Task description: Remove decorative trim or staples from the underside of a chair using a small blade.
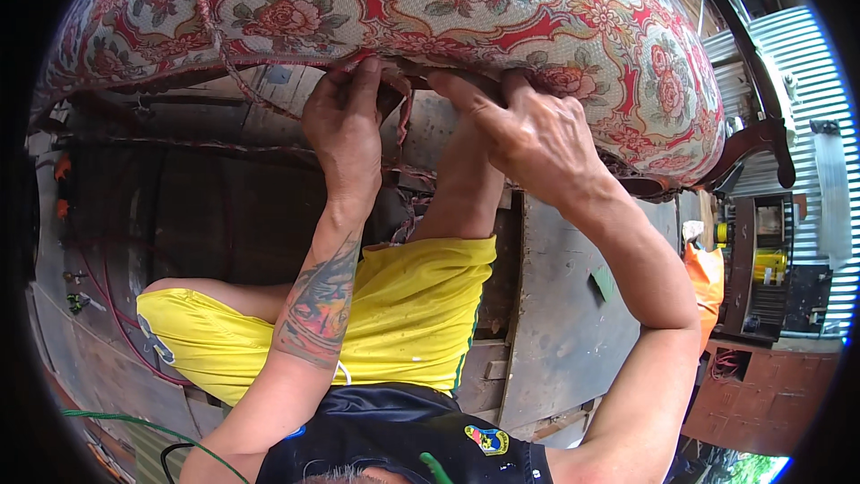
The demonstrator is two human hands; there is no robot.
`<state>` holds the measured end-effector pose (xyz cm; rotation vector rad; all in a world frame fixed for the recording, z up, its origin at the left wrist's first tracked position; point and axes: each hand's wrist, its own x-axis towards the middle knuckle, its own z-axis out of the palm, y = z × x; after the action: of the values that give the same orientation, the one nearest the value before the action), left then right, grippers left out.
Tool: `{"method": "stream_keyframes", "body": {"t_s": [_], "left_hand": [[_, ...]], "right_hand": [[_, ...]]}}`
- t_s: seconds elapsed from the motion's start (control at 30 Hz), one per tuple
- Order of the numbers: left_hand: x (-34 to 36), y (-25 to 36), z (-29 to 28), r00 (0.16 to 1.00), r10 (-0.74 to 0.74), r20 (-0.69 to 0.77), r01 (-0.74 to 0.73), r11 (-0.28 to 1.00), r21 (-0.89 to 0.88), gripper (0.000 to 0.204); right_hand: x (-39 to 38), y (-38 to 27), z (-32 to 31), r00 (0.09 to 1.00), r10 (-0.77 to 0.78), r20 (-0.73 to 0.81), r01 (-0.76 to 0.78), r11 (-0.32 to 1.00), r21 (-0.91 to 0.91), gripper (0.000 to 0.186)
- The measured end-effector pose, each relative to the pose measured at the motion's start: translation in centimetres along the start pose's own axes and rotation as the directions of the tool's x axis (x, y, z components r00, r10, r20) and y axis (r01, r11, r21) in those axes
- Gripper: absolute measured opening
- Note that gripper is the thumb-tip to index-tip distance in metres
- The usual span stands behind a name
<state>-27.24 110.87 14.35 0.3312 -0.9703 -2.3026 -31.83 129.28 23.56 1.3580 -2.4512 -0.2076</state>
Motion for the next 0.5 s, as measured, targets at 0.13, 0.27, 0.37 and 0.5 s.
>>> {"method": "stream_keyframes", "body": {"t_s": [0.13, 0.27, 0.37, 0.5], "left_hand": [[-0.7, 0.4, 0.0, 0.999, -0.014, -0.030, 0.015, 1.000, 0.026, 0.015], [0.3, 1.0, -1.3, 0.999, -0.033, 0.006, 0.031, 0.987, 0.155, 0.013], [0.1, 1.6, -0.9, 0.997, -0.078, -0.003, 0.078, 0.989, 0.125, 0.013], [-0.7, 2.6, 0.4, 0.984, -0.175, -0.024, 0.176, 0.982, 0.069, 0.012]], "right_hand": [[0.1, -0.4, 0.2, 0.999, 0.021, -0.038, -0.019, 0.999, 0.047, 0.070], [-0.3, -0.1, 0.2, 0.997, -0.005, -0.071, 0.013, 0.994, 0.108, 0.074], [-1.5, 0.3, -0.3, 0.999, 0.005, -0.044, 0.000, 0.994, 0.109, 0.077], [-2.1, -0.2, -0.7, 0.991, -0.017, -0.133, 0.030, 0.995, 0.092, 0.064]]}}
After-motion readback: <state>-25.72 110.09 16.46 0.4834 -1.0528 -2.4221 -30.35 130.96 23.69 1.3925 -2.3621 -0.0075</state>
